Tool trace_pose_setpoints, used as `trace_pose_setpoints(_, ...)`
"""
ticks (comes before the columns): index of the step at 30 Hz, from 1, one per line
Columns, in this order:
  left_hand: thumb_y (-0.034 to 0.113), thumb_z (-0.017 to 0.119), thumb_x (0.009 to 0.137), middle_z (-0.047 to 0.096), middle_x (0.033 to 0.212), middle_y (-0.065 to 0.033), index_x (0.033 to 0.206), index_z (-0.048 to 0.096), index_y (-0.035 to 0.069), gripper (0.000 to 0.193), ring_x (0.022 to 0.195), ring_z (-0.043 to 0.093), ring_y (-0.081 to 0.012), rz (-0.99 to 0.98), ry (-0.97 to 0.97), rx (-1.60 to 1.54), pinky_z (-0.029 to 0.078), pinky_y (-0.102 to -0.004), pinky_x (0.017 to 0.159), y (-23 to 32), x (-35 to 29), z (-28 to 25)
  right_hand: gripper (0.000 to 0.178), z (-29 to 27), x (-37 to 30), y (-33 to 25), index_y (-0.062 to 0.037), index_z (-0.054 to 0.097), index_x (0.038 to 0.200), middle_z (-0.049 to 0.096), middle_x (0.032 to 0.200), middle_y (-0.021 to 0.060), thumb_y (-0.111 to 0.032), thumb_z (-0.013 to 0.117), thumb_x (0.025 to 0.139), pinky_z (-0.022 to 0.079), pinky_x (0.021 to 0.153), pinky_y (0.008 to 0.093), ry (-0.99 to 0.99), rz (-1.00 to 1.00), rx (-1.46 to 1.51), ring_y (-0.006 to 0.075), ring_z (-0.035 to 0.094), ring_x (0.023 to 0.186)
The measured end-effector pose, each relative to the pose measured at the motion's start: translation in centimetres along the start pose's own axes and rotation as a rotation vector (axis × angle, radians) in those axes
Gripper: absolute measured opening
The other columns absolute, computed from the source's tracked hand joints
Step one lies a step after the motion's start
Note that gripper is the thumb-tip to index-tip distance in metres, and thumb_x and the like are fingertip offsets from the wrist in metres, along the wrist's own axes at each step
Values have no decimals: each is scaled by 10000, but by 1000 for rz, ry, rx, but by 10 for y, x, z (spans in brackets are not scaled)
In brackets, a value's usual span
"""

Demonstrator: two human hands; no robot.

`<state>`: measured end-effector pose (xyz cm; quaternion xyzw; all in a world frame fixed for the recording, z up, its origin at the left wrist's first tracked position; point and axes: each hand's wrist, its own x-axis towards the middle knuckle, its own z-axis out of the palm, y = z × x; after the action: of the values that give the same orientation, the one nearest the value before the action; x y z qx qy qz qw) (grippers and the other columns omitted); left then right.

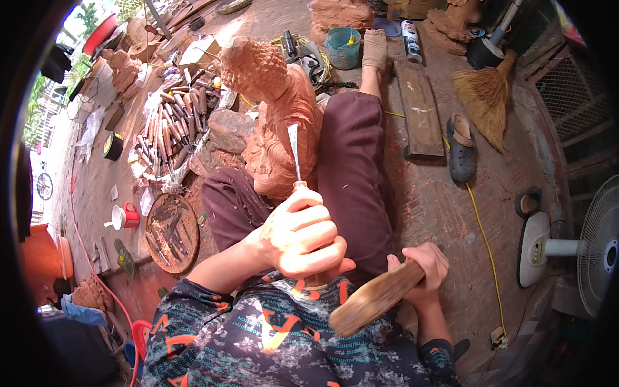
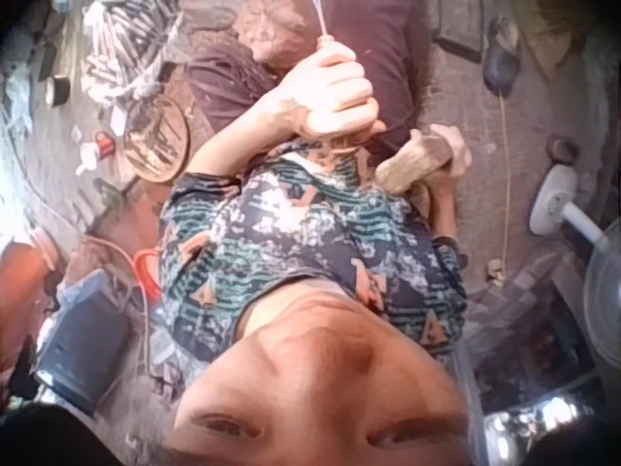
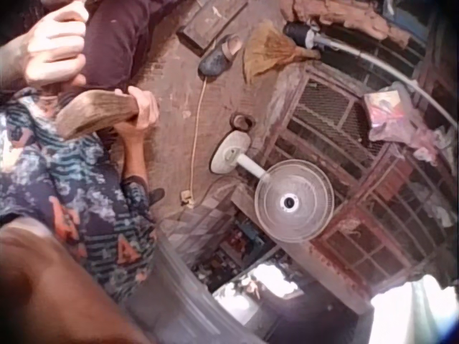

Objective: The person carves a wooden sculpture of a seated figure using a chisel and mallet. They repeatedly strike the chisel to shape the wood, occasionally pausing to brush away debris and inspect the work.

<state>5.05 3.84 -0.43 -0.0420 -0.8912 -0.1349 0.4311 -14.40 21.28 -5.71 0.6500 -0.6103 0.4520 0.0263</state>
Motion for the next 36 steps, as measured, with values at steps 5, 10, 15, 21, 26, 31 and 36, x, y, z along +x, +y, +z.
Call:
trace_pose_setpoints(5, 297, 745, 714, 391, 648, -15, 772, 591, 61, 287, 611, 461, -207, -69, 121, 37, 411, -378, 667, 2, -1, 7, 404, -6, 26, -9, -107, 518, 1039, 524, 680, 37, -23, 763, 730, 416, 482, 328, -38, -243, -71, 205, 521, 520)
trace_pose_setpoints(10, 285, 775, 730, 383, 612, 5, 763, 587, 51, 302, 555, 434, -189, -49, 235, 35, 397, -369, 631, 0, -5, 12, 423, -13, 39, -14, -138, 519, 1028, 488, 693, 9, -16, 778, 717, 428, 480, 307, -9, -381, -131, 178, 515, 524)
trace_pose_setpoints(15, 311, 789, 749, 380, 599, 15, 765, 592, 66, 315, 533, 423, -174, -36, 287, 34, 383, -354, 612, -2, -9, 19, 438, -26, 47, -17, -143, 511, 1026, 487, 716, 12, 8, 770, 706, 432, 479, 306, -33, -449, -165, 168, 511, 538)
trace_pose_setpoints(21, 274, 795, 715, 372, 592, 14, 724, 574, 68, 302, 513, 414, -173, -58, 279, 107, 379, -354, 589, -3, -2, 22, 433, -38, 56, -10, -133, 528, 1042, 491, 713, 17, 36, 740, 704, 429, 477, 310, -106, -456, -389, 174, 511, 550)
trace_pose_setpoints(26, 251, 782, 637, 379, 596, 18, 687, 545, 80, 296, 533, 427, -176, -79, 324, 110, 388, -351, 623, -1, 2, 24, 426, -44, 55, 3, -122, 537, 1051, 490, 710, 25, 56, 719, 710, 422, 473, 323, -67, -486, -361, 190, 504, 549)
trace_pose_setpoints(31, 222, 785, 611, 374, 592, 9, 668, 537, 72, 296, 529, 423, -183, -100, 359, 55, 378, -344, 610, 0, 9, 17, 430, -47, 55, -2, -95, 526, 1072, 495, 698, 38, 67, 698, 713, 421, 480, 328, -6, -516, -231, 197, 506, 547)
trace_pose_setpoints(36, 187, 782, 600, 369, 588, 4, 650, 529, 63, 287, 523, 414, -188, -92, 349, 59, 368, -342, 597, -3, 8, 14, 428, -50, 63, -21, -104, 460, 1046, 477, 705, 38, 74, 677, 723, 421, 476, 338, -147, -391, -467, 200, 485, 542)
